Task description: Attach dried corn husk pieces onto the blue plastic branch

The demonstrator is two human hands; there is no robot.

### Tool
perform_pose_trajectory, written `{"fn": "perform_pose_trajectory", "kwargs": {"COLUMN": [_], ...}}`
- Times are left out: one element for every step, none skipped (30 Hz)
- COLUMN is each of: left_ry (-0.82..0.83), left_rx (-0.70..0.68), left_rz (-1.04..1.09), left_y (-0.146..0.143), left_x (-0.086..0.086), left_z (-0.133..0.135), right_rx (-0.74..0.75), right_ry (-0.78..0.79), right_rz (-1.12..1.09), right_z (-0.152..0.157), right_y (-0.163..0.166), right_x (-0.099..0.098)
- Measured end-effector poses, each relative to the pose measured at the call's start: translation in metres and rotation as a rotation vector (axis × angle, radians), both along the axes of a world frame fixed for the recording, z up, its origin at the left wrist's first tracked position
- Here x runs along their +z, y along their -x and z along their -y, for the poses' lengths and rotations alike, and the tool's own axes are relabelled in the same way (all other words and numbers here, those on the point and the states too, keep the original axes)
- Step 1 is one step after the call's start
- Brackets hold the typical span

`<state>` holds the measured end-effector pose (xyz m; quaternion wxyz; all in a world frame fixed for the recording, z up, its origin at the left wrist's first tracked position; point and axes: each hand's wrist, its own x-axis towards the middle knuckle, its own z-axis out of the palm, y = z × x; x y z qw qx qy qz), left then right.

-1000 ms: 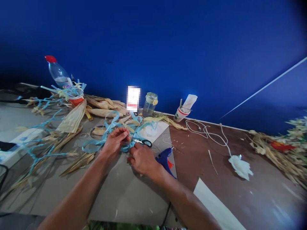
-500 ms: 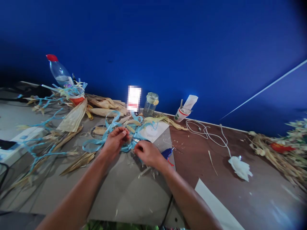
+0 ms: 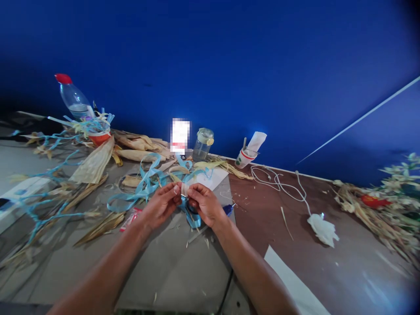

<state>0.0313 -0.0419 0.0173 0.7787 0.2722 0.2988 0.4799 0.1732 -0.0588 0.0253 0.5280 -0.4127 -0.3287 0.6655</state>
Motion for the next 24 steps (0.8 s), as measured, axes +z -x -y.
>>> {"fn": "perform_pose_trajectory", "kwargs": {"left_ry": [0.009, 0.024, 0.042, 0.058, 0.068, 0.071, 0.072, 0.073, 0.073, 0.069, 0.06, 0.046, 0.025, 0.001, -0.022, -0.039, -0.051, -0.059, -0.063, -0.064, -0.067, -0.074, -0.082, -0.09], "left_rx": [-0.007, -0.011, -0.013, -0.01, -0.002, 0.008, 0.02, 0.032, 0.045, 0.061, 0.074, 0.084, 0.088, 0.088, 0.084, 0.079, 0.074, 0.072, 0.069, 0.068, 0.066, 0.065, 0.066, 0.063], "left_rz": [-0.014, -0.03, -0.049, -0.069, -0.088, -0.104, -0.119, -0.132, -0.145, -0.158, -0.171, -0.187, -0.206, -0.225, -0.244, -0.261, -0.273, -0.283, -0.293, -0.304, -0.316, -0.329, -0.341, -0.352], "left_y": [-0.001, -0.001, -0.002, -0.002, -0.002, -0.002, -0.002, -0.001, -0.001, -0.001, 0.0, 0.0, 0.0, 0.0, -0.001, -0.001, -0.001, -0.002, -0.002, -0.002, -0.002, -0.001, -0.001, 0.0], "left_x": [0.002, 0.003, 0.005, 0.005, 0.006, 0.005, 0.005, 0.005, 0.004, 0.004, 0.003, 0.003, 0.003, 0.002, 0.001, 0.001, 0.0, -0.002, -0.003, -0.004, -0.005, -0.007, -0.008, -0.008], "left_z": [0.001, 0.002, 0.002, 0.003, 0.003, 0.002, 0.002, 0.001, 0.0, 0.0, -0.001, -0.001, -0.001, -0.001, -0.001, -0.001, -0.002, -0.002, -0.002, -0.002, -0.003, -0.003, -0.004, -0.005], "right_rx": [-0.005, -0.011, -0.016, -0.02, -0.021, -0.02, -0.018, -0.017, -0.021, -0.031, -0.044, -0.053, -0.054, -0.048, -0.038, -0.029, -0.027, -0.034, -0.048, -0.063, -0.078, -0.091, -0.102, -0.109], "right_ry": [0.001, 0.001, 0.002, 0.003, 0.007, 0.01, 0.011, 0.01, 0.007, 0.003, -0.004, -0.014, -0.026, -0.039, -0.054, -0.07, -0.084, -0.095, -0.1, -0.098, -0.089, -0.077, -0.067, -0.062], "right_rz": [-0.002, 0.002, 0.013, 0.027, 0.043, 0.057, 0.069, 0.079, 0.091, 0.108, 0.133, 0.168, 0.211, 0.258, 0.302, 0.34, 0.372, 0.396, 0.413, 0.426, 0.434, 0.44, 0.443, 0.447], "right_z": [0.0, 0.0, 0.0, 0.0, -0.001, -0.001, -0.001, -0.001, -0.002, -0.002, -0.002, -0.002, -0.002, -0.002, -0.002, -0.001, -0.001, -0.001, -0.001, -0.001, -0.002, -0.002, -0.003, -0.004], "right_y": [0.0, 0.0, 0.0, 0.0, 0.0, 0.0, -0.001, -0.001, -0.002, -0.003, -0.003, -0.003, -0.003, -0.003, -0.002, -0.002, -0.001, -0.001, -0.001, -0.001, -0.001, -0.002, -0.003, -0.004], "right_x": [0.0, 0.0, 0.0, 0.0, -0.001, -0.001, -0.002, -0.002, -0.003, -0.003, -0.003, -0.003, -0.003, -0.003, -0.003, -0.003, -0.003, -0.003, -0.004, -0.004, -0.005, -0.005, -0.006, -0.007]}}
